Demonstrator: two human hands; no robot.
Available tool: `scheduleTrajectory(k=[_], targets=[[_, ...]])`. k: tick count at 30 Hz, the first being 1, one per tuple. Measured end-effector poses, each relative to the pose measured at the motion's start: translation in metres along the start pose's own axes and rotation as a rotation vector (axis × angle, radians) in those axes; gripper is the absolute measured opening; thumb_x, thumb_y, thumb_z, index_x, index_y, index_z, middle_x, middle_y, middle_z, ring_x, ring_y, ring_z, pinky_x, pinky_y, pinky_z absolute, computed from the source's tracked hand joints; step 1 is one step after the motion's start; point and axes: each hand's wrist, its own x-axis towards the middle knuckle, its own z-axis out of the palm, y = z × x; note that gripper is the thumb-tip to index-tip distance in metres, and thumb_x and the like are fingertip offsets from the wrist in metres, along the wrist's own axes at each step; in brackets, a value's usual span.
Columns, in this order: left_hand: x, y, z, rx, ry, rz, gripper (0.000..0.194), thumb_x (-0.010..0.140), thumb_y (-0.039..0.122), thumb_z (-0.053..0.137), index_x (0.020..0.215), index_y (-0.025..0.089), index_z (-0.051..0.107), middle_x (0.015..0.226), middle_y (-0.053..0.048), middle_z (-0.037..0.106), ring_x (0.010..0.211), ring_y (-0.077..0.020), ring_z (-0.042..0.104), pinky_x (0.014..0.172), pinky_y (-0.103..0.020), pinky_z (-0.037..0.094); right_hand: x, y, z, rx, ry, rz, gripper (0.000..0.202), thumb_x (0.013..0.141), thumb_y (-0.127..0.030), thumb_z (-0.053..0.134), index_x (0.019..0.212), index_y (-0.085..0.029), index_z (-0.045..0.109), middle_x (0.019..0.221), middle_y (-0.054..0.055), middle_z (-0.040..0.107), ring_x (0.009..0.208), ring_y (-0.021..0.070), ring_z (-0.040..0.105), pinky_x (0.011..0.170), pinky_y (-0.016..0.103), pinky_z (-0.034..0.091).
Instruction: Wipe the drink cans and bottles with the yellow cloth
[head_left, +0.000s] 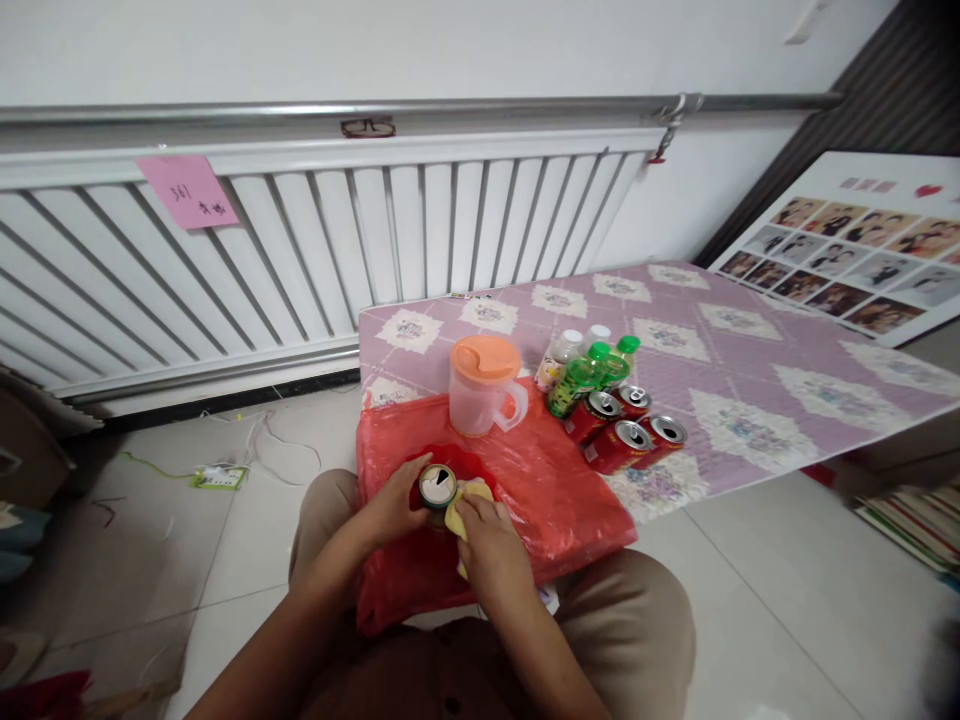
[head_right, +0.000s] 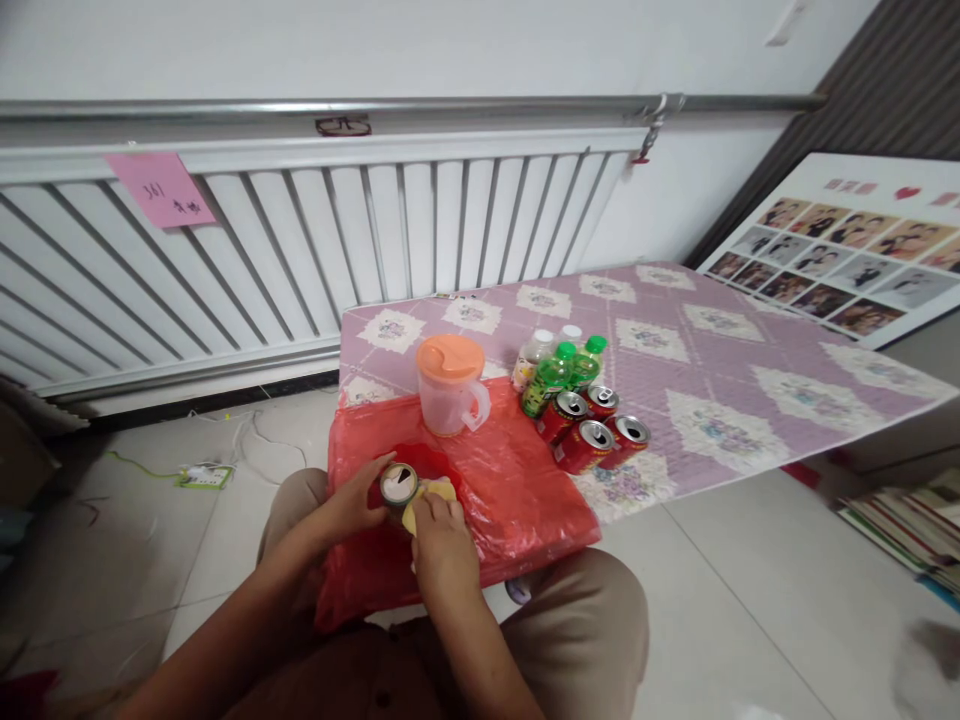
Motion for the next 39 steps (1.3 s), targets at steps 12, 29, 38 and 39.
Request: scheduleTrajectory(k=[12,29,38,39], targets=[[-0.006,0.015,0.017,0.138,0.154,-0.163,0.051,0.066,0.021,0.078,0.113,0.017,0.059,0.11,-0.01,0.065,0.103,-0.0271,0.063,0.088,-0.044,0.054,-0.005,-0.005,0.0,0.04,0.006,-0.026,0.048,0.079,-0.003,0.055,0.123,-0.015,0.065,0.134,0.011,0.061,0.117,0.0276,0.054,0.104,0.037,0.043],[-0.007,0.006,0.028,0.11,0.202,-0.142,0.089,0.066,0.021,0.079,0.145,0.017,0.036,0.127,-0.016,0.058,0.117,-0.0313,0.059,0.101,-0.054,0.048,-0.007,-0.001,0.0,0.067,0.027,-0.034,0.047,0.078,-0.004,0.054,0.122,-0.016,0.067,0.132,0.01,0.063,0.118,0.0265,0.055,0.106,0.036,0.041],[-0.005,-0.005,0.019,0.08,0.07,0.007,0.077,0.069,0.01,0.069,0.141,0.019,0.044,0.141,-0.015,0.053,0.132,-0.0296,0.05,0.113,-0.053,0.039,-0.006,0.002,0.001,0.086,0.018,-0.039,0.05,0.078,-0.003,0.052,0.124,-0.015,0.065,0.133,0.011,0.062,0.119,0.0273,0.054,0.107,0.037,0.041],[-0.005,-0.006,0.02,0.077,0.081,-0.006,0.076,0.068,0.011,0.07,0.14,0.018,0.044,0.14,-0.015,0.055,0.131,-0.0299,0.052,0.112,-0.054,0.04,-0.006,0.001,0.001,0.094,0.009,-0.04,0.049,0.077,-0.003,0.053,0.123,-0.015,0.066,0.132,0.011,0.062,0.119,0.0274,0.054,0.107,0.037,0.041]])
